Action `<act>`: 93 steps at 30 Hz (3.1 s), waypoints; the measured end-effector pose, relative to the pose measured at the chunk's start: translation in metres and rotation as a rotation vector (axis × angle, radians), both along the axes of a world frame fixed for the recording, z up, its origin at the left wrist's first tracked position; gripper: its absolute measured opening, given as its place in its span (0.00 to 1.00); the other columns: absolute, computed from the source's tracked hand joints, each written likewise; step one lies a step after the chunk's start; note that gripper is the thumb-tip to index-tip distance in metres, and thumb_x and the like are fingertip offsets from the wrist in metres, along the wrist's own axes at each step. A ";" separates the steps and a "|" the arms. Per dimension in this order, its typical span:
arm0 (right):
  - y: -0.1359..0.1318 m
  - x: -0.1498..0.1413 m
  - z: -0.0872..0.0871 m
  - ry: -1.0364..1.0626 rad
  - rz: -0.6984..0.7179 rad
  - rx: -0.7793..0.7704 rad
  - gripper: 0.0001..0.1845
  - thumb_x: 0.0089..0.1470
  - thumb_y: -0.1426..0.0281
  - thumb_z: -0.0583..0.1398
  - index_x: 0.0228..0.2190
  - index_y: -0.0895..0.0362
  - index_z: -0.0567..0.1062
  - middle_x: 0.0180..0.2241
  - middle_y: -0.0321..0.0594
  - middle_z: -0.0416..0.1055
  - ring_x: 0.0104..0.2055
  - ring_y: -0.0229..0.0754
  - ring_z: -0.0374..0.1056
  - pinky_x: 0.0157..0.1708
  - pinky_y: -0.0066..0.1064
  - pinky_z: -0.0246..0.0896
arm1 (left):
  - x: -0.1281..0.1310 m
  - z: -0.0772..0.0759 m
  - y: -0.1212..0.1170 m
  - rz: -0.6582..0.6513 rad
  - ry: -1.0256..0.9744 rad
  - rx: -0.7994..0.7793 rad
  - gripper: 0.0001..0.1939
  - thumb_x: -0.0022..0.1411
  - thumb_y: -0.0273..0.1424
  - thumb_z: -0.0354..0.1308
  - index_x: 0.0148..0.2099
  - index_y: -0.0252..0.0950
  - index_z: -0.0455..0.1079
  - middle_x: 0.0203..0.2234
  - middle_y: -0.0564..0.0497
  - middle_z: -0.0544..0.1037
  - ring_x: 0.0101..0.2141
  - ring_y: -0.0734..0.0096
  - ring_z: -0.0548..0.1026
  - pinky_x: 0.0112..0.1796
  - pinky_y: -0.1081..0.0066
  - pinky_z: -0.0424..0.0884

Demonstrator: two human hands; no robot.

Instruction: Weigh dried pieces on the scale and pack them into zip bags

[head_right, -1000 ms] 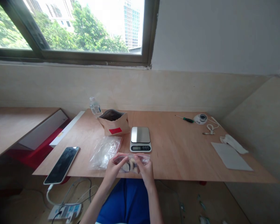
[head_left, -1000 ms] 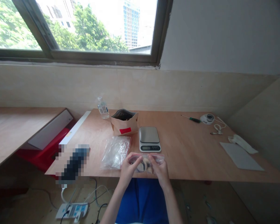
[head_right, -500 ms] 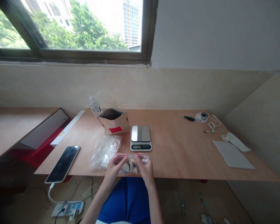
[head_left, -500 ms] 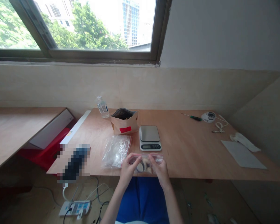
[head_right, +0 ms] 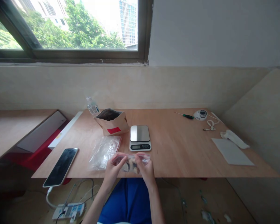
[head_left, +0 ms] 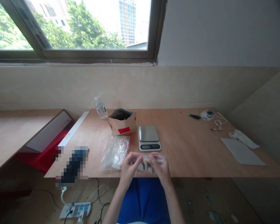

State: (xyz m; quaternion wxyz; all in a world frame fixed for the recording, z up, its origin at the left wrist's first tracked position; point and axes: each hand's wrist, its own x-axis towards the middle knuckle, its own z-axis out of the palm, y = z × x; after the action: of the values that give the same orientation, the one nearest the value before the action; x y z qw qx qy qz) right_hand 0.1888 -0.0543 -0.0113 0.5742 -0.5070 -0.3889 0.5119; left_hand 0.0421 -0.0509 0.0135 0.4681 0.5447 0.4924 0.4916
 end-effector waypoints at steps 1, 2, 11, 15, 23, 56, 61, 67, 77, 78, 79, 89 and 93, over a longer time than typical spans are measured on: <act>-0.001 0.001 0.002 0.011 0.010 0.009 0.16 0.45 0.57 0.63 0.30 0.58 0.74 0.24 0.37 0.72 0.25 0.38 0.67 0.24 0.26 0.63 | 0.000 0.001 -0.001 -0.011 -0.011 0.003 0.10 0.57 0.37 0.57 0.34 0.35 0.72 0.28 0.50 0.75 0.31 0.68 0.73 0.33 0.73 0.68; -0.002 0.002 0.003 0.020 0.029 0.019 0.15 0.45 0.58 0.63 0.30 0.57 0.74 0.23 0.36 0.72 0.24 0.37 0.66 0.24 0.26 0.62 | 0.000 0.002 -0.001 -0.020 -0.024 0.001 0.10 0.57 0.37 0.57 0.34 0.35 0.72 0.28 0.50 0.76 0.31 0.68 0.74 0.34 0.73 0.68; -0.007 0.004 0.019 -0.071 0.108 0.082 0.13 0.45 0.61 0.63 0.24 0.58 0.73 0.21 0.35 0.69 0.24 0.37 0.65 0.25 0.26 0.61 | -0.003 0.004 -0.004 -0.047 -0.053 0.017 0.10 0.58 0.36 0.57 0.35 0.35 0.73 0.30 0.49 0.77 0.33 0.67 0.74 0.35 0.72 0.68; -0.008 0.000 0.024 -0.104 0.060 0.072 0.14 0.44 0.59 0.63 0.23 0.58 0.74 0.21 0.36 0.70 0.25 0.39 0.67 0.27 0.28 0.62 | -0.004 0.006 -0.005 -0.038 -0.023 0.030 0.10 0.58 0.37 0.57 0.35 0.35 0.74 0.30 0.49 0.77 0.33 0.67 0.74 0.35 0.71 0.69; -0.009 -0.008 0.023 -0.153 -0.057 0.086 0.12 0.45 0.61 0.62 0.23 0.57 0.72 0.20 0.35 0.68 0.21 0.36 0.64 0.20 0.24 0.59 | -0.001 0.007 -0.008 -0.034 0.005 0.067 0.09 0.57 0.36 0.58 0.33 0.35 0.72 0.28 0.50 0.75 0.30 0.70 0.73 0.31 0.74 0.68; -0.010 -0.006 0.019 -0.125 0.147 0.172 0.10 0.50 0.62 0.60 0.28 0.57 0.72 0.25 0.35 0.68 0.28 0.36 0.65 0.31 0.27 0.61 | -0.007 0.013 -0.009 -0.054 0.060 0.185 0.06 0.59 0.31 0.57 0.34 0.36 0.73 0.30 0.50 0.74 0.33 0.70 0.73 0.34 0.73 0.68; -0.010 -0.009 0.023 -0.167 0.091 0.177 0.10 0.50 0.63 0.61 0.25 0.57 0.71 0.22 0.33 0.65 0.24 0.34 0.61 0.26 0.25 0.59 | -0.006 0.012 -0.009 -0.039 0.128 0.225 0.06 0.59 0.32 0.56 0.34 0.36 0.72 0.30 0.50 0.74 0.32 0.70 0.72 0.33 0.74 0.67; -0.011 -0.011 0.028 -0.180 0.036 0.213 0.09 0.50 0.65 0.61 0.25 0.57 0.72 0.25 0.35 0.67 0.29 0.36 0.64 0.31 0.26 0.61 | 0.000 0.008 -0.011 0.022 0.156 0.232 0.07 0.59 0.33 0.56 0.33 0.35 0.71 0.28 0.50 0.74 0.31 0.71 0.72 0.32 0.74 0.67; -0.010 -0.011 0.022 -0.136 0.081 0.174 0.09 0.51 0.63 0.60 0.27 0.57 0.71 0.26 0.35 0.68 0.27 0.36 0.63 0.25 0.25 0.59 | 0.001 0.007 -0.007 0.022 0.135 0.207 0.07 0.59 0.34 0.56 0.33 0.35 0.71 0.29 0.50 0.74 0.32 0.70 0.73 0.33 0.73 0.68; -0.010 -0.011 0.021 -0.132 0.084 0.168 0.10 0.50 0.63 0.60 0.27 0.57 0.71 0.26 0.36 0.68 0.27 0.36 0.63 0.25 0.25 0.59 | 0.001 0.007 -0.007 0.022 0.141 0.209 0.07 0.59 0.34 0.56 0.33 0.35 0.71 0.29 0.50 0.74 0.32 0.70 0.73 0.33 0.73 0.68; -0.010 -0.011 0.020 -0.128 0.083 0.165 0.09 0.50 0.63 0.60 0.27 0.57 0.71 0.26 0.36 0.68 0.27 0.36 0.63 0.25 0.25 0.59 | 0.000 0.006 -0.007 0.024 0.146 0.212 0.07 0.59 0.34 0.56 0.33 0.36 0.71 0.29 0.50 0.74 0.32 0.70 0.73 0.33 0.73 0.68; -0.007 -0.013 0.024 -0.178 0.075 0.204 0.09 0.50 0.64 0.61 0.26 0.57 0.73 0.25 0.35 0.67 0.31 0.38 0.66 0.33 0.28 0.63 | 0.001 0.004 -0.008 0.011 0.127 0.202 0.07 0.59 0.34 0.56 0.34 0.35 0.72 0.28 0.49 0.75 0.32 0.69 0.73 0.31 0.74 0.68; -0.007 -0.015 0.025 -0.179 0.058 0.171 0.10 0.49 0.63 0.61 0.24 0.57 0.72 0.25 0.35 0.68 0.31 0.38 0.66 0.33 0.28 0.64 | 0.001 0.004 -0.008 0.020 0.130 0.187 0.08 0.59 0.34 0.56 0.33 0.35 0.72 0.28 0.49 0.74 0.30 0.70 0.72 0.30 0.74 0.68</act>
State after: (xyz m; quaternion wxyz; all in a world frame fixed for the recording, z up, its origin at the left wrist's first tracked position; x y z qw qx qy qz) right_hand 0.1734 -0.0614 0.0140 0.5634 -0.4883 -0.4953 0.4459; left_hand 0.0432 -0.0592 0.0176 0.3775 0.6117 0.4791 0.5038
